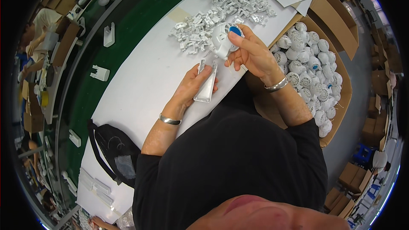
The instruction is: Assembling small handheld electronic devices by snapping plastic components together on a production line.
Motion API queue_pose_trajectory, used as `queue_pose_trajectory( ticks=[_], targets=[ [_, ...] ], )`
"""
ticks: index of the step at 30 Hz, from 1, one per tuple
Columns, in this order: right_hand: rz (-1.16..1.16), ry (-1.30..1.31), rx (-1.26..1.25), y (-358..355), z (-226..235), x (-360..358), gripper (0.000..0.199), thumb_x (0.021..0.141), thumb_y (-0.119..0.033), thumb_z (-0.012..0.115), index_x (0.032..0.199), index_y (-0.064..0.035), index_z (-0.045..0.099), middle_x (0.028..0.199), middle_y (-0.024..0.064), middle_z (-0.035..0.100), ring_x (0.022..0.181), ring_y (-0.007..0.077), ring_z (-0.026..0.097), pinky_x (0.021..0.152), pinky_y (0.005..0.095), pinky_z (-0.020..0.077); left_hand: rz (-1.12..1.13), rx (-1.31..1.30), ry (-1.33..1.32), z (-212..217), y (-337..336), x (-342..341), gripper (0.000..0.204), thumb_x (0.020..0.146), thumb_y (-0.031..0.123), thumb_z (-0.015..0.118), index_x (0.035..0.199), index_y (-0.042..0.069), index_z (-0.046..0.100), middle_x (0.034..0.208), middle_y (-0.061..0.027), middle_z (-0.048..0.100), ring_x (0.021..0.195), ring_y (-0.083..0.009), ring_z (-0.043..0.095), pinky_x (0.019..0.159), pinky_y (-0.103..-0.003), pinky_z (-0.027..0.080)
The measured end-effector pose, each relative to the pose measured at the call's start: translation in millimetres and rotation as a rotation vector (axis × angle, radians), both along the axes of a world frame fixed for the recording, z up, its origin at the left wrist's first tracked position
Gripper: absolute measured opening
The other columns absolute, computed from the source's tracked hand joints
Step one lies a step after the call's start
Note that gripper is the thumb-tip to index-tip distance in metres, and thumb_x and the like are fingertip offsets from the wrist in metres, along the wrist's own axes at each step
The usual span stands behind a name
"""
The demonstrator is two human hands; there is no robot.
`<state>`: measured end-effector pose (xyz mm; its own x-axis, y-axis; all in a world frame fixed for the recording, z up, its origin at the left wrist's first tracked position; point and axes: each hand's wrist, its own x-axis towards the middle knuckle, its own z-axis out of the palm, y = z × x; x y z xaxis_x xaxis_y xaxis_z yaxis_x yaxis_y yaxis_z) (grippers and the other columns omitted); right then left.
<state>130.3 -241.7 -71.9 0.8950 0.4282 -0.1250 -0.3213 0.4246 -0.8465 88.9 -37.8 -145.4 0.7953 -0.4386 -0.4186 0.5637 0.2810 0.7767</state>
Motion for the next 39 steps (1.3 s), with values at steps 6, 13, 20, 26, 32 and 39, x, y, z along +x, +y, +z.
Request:
queue_pose_trajectory(
  ticks=[6,13,20,26,32,39],
  targets=[
    [0.014,-0.087,-0.166,2,-11,-10,0.062,0.09,-0.023,0.064,0.13,-0.0008,0.022,0.1,0.0182,0.053,0.06,0.0247,0.066,0.04,0.0224,0.0491,-0.011,0.041,-0.107,22,2,-3,0.034,0.093,0.03,0.06,0.11,0.001,0.053,0.081,-0.0107,0.064,0.063,-0.0154,0.064,0.055,-0.022,0.052],
    [-0.036,-0.098,-0.108,0,-22,-8,0.067,0.089,-0.025,0.066,0.131,-0.0001,0.019,0.103,0.0195,0.051,0.059,0.0244,0.065,0.041,0.0226,0.0499,-0.063,0.064,-0.092,21,1,-7,0.033,0.092,0.029,0.06,0.11,0.002,0.055,0.08,-0.0103,0.064,0.063,-0.0158,0.064,0.057,-0.022,0.053],
    [-0.203,-0.111,-0.05,4,-26,-5,0.069,0.088,-0.025,0.067,0.131,-0.0002,0.019,0.103,0.0196,0.053,0.057,0.0236,0.064,0.041,0.0222,0.0492,-0.173,0.033,-0.091,10,-5,-12,0.029,0.092,0.028,0.06,0.104,0.003,0.054,0.079,-0.0096,0.062,0.062,-0.0165,0.064,0.053,-0.022,0.051],
    [-0.077,-0.097,-0.314,17,-21,-20,0.057,0.088,-0.022,0.067,0.128,-0.0023,0.03,0.094,0.0142,0.057,0.059,0.0222,0.066,0.039,0.0194,0.047,-0.179,0.058,-0.085,13,-13,-14,0.032,0.092,0.028,0.06,0.108,0.002,0.056,0.078,-0.0093,0.063,0.062,-0.0159,0.064,0.055,-0.022,0.05],
    [-0.058,-0.154,-0.538,10,-14,-18,0.066,0.083,-0.026,0.073,0.126,0.001,0.03,0.086,0.0135,0.057,0.054,0.0173,0.061,0.041,0.0206,0.045,-0.143,0.07,-0.097,12,-11,-14,0.032,0.092,0.029,0.06,0.107,0.001,0.055,0.078,-0.0096,0.062,0.061,-0.0161,0.063,0.053,-0.022,0.05],
    [-0.006,-0.164,-0.578,-5,-26,-10,0.062,0.082,-0.024,0.074,0.124,0.0,0.036,0.082,0.0107,0.056,0.052,0.011,0.053,0.044,0.0204,0.0426,-0.131,0.113,-0.182,17,-13,-17,0.035,0.092,0.032,0.06,0.104,0.0,0.055,0.078,-0.0095,0.061,0.059,-0.0153,0.062,0.051,-0.022,0.05]
  ],
)
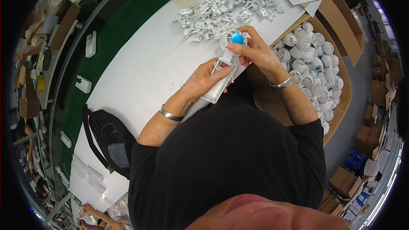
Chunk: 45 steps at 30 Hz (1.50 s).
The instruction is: Assembling small handheld electronic devices by snapping plastic components together on a production line.
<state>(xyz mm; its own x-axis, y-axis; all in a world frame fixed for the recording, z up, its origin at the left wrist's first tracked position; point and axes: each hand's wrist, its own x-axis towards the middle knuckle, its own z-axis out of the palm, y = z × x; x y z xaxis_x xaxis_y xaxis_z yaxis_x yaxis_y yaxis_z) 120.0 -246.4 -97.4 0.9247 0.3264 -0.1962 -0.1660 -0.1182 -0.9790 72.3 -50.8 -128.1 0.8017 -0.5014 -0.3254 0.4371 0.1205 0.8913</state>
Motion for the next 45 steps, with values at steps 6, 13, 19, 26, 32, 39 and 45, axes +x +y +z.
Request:
queue_pose_trajectory(
  ticks=[6,13,19,26,32,39,45],
  targets=[
    [0.069,-0.011,0.056,0,4,-1,0.059,0.082,-0.023,0.074,0.123,-0.0005,0.039,0.079,0.008,0.055,0.054,0.0093,0.049,0.049,0.0201,0.0421,0.002,0.006,0.026,-3,1,-1,0.034,0.094,0.031,0.057,0.109,0.001,0.054,0.08,-0.0092,0.063,0.061,-0.0148,0.063,0.054,-0.02,0.049],
    [0.015,0.03,0.059,1,-9,-4,0.059,0.082,-0.024,0.074,0.123,-0.0003,0.04,0.078,0.0075,0.054,0.057,0.0095,0.052,0.05,0.0204,0.0435,0.033,-0.018,-0.004,-5,3,0,0.031,0.095,0.03,0.056,0.108,0.002,0.056,0.081,-0.0091,0.064,0.06,-0.0151,0.063,0.054,-0.022,0.05],
    [0.01,0.155,0.091,-2,-26,-3,0.055,0.082,-0.026,0.074,0.122,-0.0016,0.043,0.081,0.0078,0.055,0.061,0.0111,0.054,0.053,0.0221,0.0453,0.073,-0.043,-0.003,-2,-3,-2,0.028,0.095,0.029,0.056,0.107,0.004,0.059,0.082,-0.0092,0.064,0.06,-0.0152,0.063,0.054,-0.022,0.05],
    [-0.093,-0.494,-0.293,6,-2,-12,0.03,0.087,-0.017,0.067,0.11,-0.0033,0.055,0.086,0.0031,0.059,0.073,0.0118,0.054,0.065,0.0253,0.046,0.152,-0.108,-0.012,-4,-5,1,0.027,0.095,0.026,0.055,0.109,0.004,0.06,0.083,-0.0095,0.065,0.06,-0.0154,0.063,0.054,-0.022,0.049],
    [0.369,-1.143,-0.679,2,21,-35,0.013,0.087,-0.011,0.064,0.096,-0.003,0.062,0.093,0.0024,0.06,0.083,0.0123,0.053,0.074,0.0281,0.0441,0.219,-0.104,-0.122,-4,-2,2,0.027,0.095,0.025,0.054,0.111,0.003,0.059,0.081,-0.0096,0.065,0.06,-0.0151,0.063,0.054,-0.021,0.049],
    [0.069,-0.615,-0.373,-6,4,-23,0.011,0.082,-0.006,0.065,0.092,-0.0041,0.063,0.099,0.0034,0.059,0.082,0.0158,0.054,0.078,0.0274,0.0435,0.208,-0.116,-0.024,15,-9,-2,0.026,0.094,0.024,0.057,0.106,0.001,0.059,0.077,-0.0086,0.065,0.057,-0.0138,0.061,0.052,-0.021,0.051],
    [0.071,-0.211,0.01,-14,4,-2,0.012,0.079,-0.008,0.066,0.091,-0.006,0.064,0.101,0.0045,0.06,0.095,0.0206,0.056,0.089,0.0304,0.0414,0.217,-0.095,0.059,12,-11,-3,0.024,0.093,0.022,0.057,0.101,0.0,0.06,0.076,-0.0091,0.065,0.056,-0.014,0.06,0.051,-0.022,0.051]
  ],
)
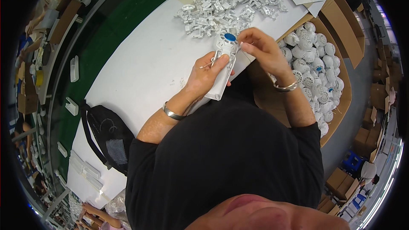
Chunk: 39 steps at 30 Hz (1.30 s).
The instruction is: Assembling small handheld electronic devices by snapping plastic components together on a production line.
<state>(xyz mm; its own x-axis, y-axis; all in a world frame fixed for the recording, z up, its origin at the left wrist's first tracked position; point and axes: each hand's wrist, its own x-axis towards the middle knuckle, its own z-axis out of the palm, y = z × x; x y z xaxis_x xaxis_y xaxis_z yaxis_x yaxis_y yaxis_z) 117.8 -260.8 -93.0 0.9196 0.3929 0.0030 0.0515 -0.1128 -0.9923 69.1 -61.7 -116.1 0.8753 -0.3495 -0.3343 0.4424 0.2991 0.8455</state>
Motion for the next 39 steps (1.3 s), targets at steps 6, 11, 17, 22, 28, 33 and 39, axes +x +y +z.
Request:
queue_pose_trajectory(
  ticks=[6,11,17,22,28,33,39],
  targets=[
    [0.106,-0.868,-0.43,36,46,-21,0.011,0.08,-0.011,0.065,0.091,-0.0087,0.065,0.105,0.0049,0.061,0.113,0.0218,0.052,0.1,0.037,0.0339,-0.024,0.059,0.004,-8,-4,-5,0.017,0.091,0.016,0.059,0.095,0.0,0.061,0.075,-0.0088,0.064,0.055,-0.0141,0.06,0.051,-0.022,0.05],
    [0.389,-0.854,-0.715,41,23,-23,0.01,0.08,-0.014,0.065,0.089,-0.0113,0.065,0.11,0.004,0.061,0.123,0.0236,0.046,0.106,0.0431,0.0266,-0.012,0.13,-0.194,-29,-7,-11,0.01,0.087,0.011,0.061,0.091,0.001,0.061,0.073,-0.0077,0.064,0.054,-0.0136,0.059,0.05,-0.022,0.048],
    [0.472,-0.827,-0.778,41,21,-23,0.007,0.08,-0.013,0.063,0.087,-0.0113,0.063,0.11,0.0032,0.06,0.121,0.0241,0.047,0.106,0.0433,0.0256,-0.121,0.267,-0.406,-53,-5,-11,0.011,0.087,0.009,0.057,0.091,0.001,0.062,0.08,-0.0106,0.067,0.06,-0.0165,0.063,0.056,-0.023,0.05],
    [0.334,-0.879,-0.839,44,19,-17,0.007,0.081,-0.011,0.062,0.088,-0.0104,0.061,0.11,0.0036,0.059,0.116,0.0235,0.049,0.105,0.0422,0.0264,-0.134,0.312,-0.375,-39,-8,-10,0.012,0.088,0.012,0.06,0.092,0.001,0.06,0.078,-0.0095,0.066,0.059,-0.0154,0.062,0.056,-0.023,0.049],
    [0.085,-0.754,-0.657,38,7,-2,0.008,0.083,-0.01,0.062,0.09,-0.0091,0.061,0.108,0.0046,0.058,0.107,0.0232,0.051,0.101,0.0377,0.0313,-0.122,0.11,-0.115,-18,-8,-18,0.019,0.089,0.018,0.063,0.098,0.002,0.058,0.076,-0.0084,0.064,0.057,-0.0144,0.06,0.054,-0.023,0.048],
    [0.193,-0.49,-0.282,6,11,21,0.009,0.088,-0.007,0.06,0.097,-0.0072,0.062,0.112,0.0049,0.058,0.103,0.0194,0.053,0.093,0.0319,0.0407,-0.033,0.097,-0.028,-2,13,-8,0.029,0.092,0.021,0.06,0.109,-0.001,0.053,0.08,-0.0113,0.066,0.057,-0.0157,0.062,0.053,-0.023,0.049],
    [-0.493,-0.432,-0.413,-81,-14,35,0.011,0.085,-0.003,0.063,0.095,-0.0014,0.065,0.09,0.0018,0.063,0.078,0.0113,0.056,0.074,0.0233,0.0455,0.459,0.035,-0.113,12,59,34,0.04,0.093,0.028,0.058,0.115,-0.004,0.048,0.086,-0.0135,0.066,0.059,-0.0166,0.064,0.05,-0.023,0.051]
  ],
)
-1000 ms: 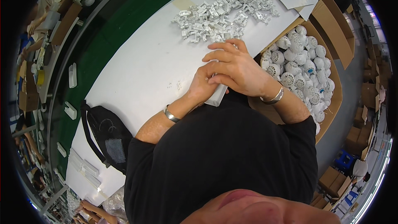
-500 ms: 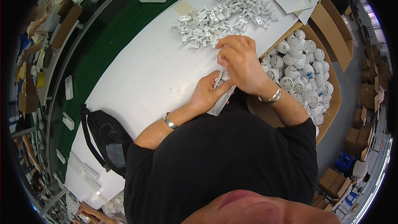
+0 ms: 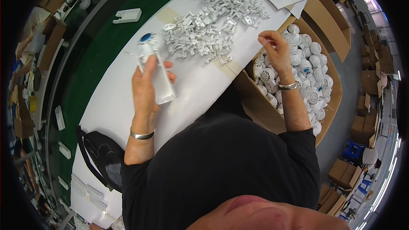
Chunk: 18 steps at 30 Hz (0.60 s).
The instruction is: Assembling small handheld electronic devices by snapping plastic components together on a production line.
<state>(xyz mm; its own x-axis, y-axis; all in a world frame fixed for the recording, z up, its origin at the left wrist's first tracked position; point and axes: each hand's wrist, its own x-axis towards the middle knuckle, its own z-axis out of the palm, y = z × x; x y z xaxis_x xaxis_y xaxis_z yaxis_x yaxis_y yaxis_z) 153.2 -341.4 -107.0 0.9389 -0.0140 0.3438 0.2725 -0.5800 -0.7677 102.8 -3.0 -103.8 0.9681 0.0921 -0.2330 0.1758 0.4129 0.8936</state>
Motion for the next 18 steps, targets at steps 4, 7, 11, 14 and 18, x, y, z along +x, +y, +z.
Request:
queue_pose_trajectory(
  ticks=[4,7,11,14,18],
  targets=[
    [-0.042,0.036,-0.134,-5,-11,1,0.009,0.083,-0.001,0.064,0.092,-0.0012,0.066,0.088,0.0016,0.063,0.073,0.0114,0.055,0.067,0.0236,0.045,0.046,-0.017,0.025,2,-2,7,0.039,0.094,0.028,0.057,0.116,-0.003,0.048,0.087,-0.0138,0.066,0.061,-0.0169,0.064,0.052,-0.023,0.052],
    [0.007,0.026,-0.204,5,-13,2,0.009,0.082,-0.001,0.064,0.091,-0.0017,0.066,0.088,0.0019,0.063,0.071,0.0116,0.054,0.064,0.0238,0.0445,0.044,-0.019,0.049,1,-3,9,0.039,0.094,0.028,0.056,0.116,-0.003,0.048,0.087,-0.0139,0.066,0.062,-0.017,0.065,0.052,-0.023,0.052],
    [0.168,0.027,-0.195,37,4,6,0.009,0.081,-0.001,0.064,0.09,-0.0027,0.066,0.087,0.003,0.063,0.069,0.013,0.054,0.064,0.0236,0.0442,-0.013,-0.041,0.068,1,-10,11,0.039,0.094,0.028,0.056,0.116,-0.003,0.048,0.088,-0.014,0.066,0.062,-0.0169,0.065,0.053,-0.023,0.052],
    [0.238,0.027,-0.284,55,21,-4,0.011,0.08,-0.001,0.064,0.09,-0.0035,0.066,0.089,0.0036,0.063,0.07,0.015,0.054,0.066,0.0251,0.045,-0.01,-0.048,0.07,2,-9,9,0.039,0.094,0.027,0.056,0.116,-0.003,0.048,0.088,-0.0141,0.066,0.063,-0.0169,0.065,0.053,-0.023,0.052],
    [0.325,-0.028,-0.42,63,14,-16,0.013,0.079,-0.002,0.065,0.092,-0.0045,0.066,0.092,0.0044,0.062,0.073,0.018,0.055,0.068,0.0275,0.046,-0.017,-0.053,0.067,1,-9,5,0.039,0.094,0.026,0.056,0.117,-0.004,0.047,0.088,-0.0143,0.065,0.063,-0.0168,0.065,0.054,-0.023,0.052]
  ],
)
